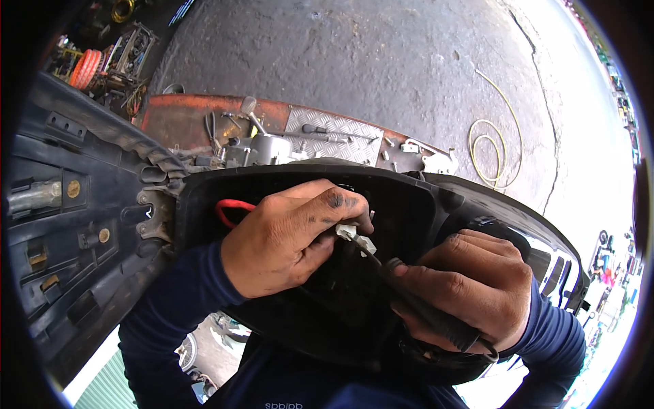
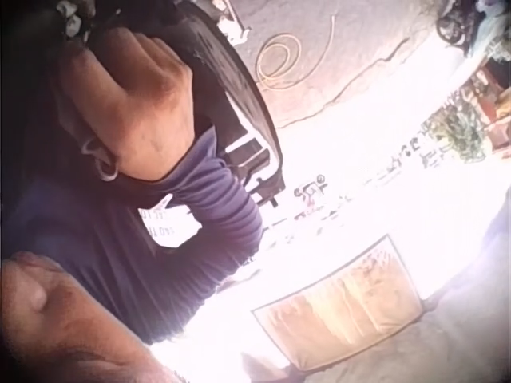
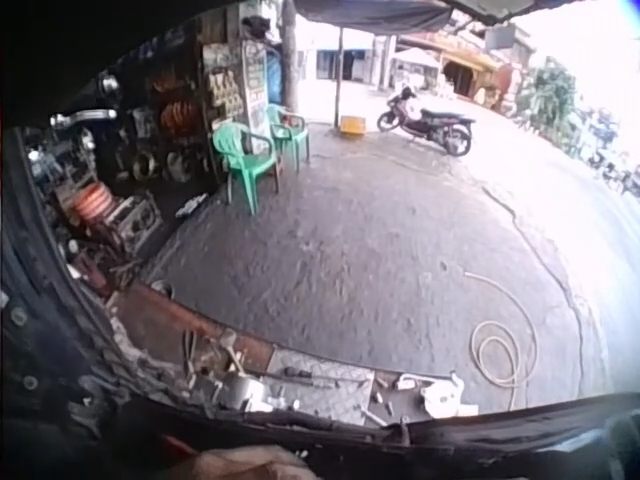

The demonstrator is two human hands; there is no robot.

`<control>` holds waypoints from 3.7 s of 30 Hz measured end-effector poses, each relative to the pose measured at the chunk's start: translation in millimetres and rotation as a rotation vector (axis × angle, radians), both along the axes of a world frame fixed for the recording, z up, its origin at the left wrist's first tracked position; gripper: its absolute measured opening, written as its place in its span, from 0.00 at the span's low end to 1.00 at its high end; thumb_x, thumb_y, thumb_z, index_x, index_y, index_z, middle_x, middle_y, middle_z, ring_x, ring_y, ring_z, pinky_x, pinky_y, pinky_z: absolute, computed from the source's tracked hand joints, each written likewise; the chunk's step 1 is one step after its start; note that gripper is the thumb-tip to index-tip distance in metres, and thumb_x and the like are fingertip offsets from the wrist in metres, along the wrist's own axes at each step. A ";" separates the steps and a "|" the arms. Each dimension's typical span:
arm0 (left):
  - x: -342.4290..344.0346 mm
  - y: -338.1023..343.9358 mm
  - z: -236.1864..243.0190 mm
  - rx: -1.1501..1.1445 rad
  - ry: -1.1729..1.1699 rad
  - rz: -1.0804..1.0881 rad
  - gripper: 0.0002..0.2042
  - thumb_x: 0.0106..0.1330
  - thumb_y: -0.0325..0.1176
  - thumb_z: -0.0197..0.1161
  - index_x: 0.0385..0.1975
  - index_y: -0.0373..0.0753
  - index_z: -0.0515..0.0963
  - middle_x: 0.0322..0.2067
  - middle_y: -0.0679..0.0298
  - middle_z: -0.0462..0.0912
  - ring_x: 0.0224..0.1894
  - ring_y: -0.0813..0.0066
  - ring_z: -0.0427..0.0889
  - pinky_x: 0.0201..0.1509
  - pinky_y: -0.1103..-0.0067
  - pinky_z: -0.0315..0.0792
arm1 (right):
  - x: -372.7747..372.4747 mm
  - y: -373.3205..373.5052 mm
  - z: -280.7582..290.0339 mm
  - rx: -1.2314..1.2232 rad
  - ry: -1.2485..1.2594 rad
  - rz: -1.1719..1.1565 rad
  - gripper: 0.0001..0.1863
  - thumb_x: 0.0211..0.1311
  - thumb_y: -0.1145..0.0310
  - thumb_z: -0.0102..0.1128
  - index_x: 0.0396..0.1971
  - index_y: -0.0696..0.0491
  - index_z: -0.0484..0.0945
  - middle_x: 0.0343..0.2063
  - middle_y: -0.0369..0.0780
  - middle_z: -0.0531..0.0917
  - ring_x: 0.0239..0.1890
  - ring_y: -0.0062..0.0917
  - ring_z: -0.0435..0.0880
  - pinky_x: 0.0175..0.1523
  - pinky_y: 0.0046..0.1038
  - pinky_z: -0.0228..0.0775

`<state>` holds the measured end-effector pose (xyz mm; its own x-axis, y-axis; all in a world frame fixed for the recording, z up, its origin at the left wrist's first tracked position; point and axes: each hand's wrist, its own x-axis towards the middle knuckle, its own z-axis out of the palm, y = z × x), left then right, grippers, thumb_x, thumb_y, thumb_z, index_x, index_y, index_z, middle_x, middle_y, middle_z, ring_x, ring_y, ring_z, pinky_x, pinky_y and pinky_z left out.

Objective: Installing and connecting electrical wiring and components on a motorcycle under the seat area.

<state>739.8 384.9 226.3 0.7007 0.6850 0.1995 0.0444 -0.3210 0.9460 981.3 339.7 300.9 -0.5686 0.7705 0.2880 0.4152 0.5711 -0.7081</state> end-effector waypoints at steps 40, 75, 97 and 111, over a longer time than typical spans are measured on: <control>2.3 6.4 10.8 0.118 0.195 0.042 0.16 0.45 0.15 0.71 0.37 0.33 0.83 0.41 0.56 0.85 0.43 0.65 0.87 0.46 0.75 0.82 | -0.3 -3.8 1.4 0.010 -0.093 0.052 0.16 0.45 0.76 0.74 0.36 0.64 0.82 0.19 0.40 0.79 0.18 0.24 0.79 0.22 0.24 0.69; 0.5 1.0 10.3 0.128 0.151 0.060 0.14 0.47 0.08 0.63 0.33 0.31 0.82 0.36 0.55 0.86 0.38 0.66 0.88 0.41 0.77 0.83 | -2.5 -9.6 -3.4 0.066 -0.063 0.068 0.15 0.49 0.76 0.73 0.38 0.63 0.82 0.24 0.41 0.79 0.22 0.25 0.80 0.25 0.26 0.67; 5.5 -1.9 3.9 0.347 0.122 -0.032 0.12 0.48 0.14 0.64 0.35 0.30 0.80 0.33 0.55 0.82 0.35 0.58 0.84 0.37 0.71 0.79 | -5.3 -14.5 5.7 0.057 -0.233 0.114 0.16 0.47 0.75 0.72 0.37 0.62 0.80 0.23 0.38 0.75 0.23 0.26 0.78 0.28 0.28 0.68; 3.4 0.9 8.8 0.204 0.194 0.018 0.16 0.46 0.09 0.65 0.34 0.31 0.82 0.35 0.56 0.85 0.38 0.64 0.88 0.40 0.77 0.83 | 1.7 -9.2 2.9 -0.023 -0.109 0.096 0.18 0.46 0.75 0.72 0.39 0.64 0.80 0.25 0.42 0.80 0.24 0.31 0.82 0.30 0.30 0.73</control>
<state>743.2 385.8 235.1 0.7274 0.6571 0.1976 0.2257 -0.5012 0.8354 983.1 330.5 303.8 -0.6670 0.7168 0.2031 0.4348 0.5959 -0.6752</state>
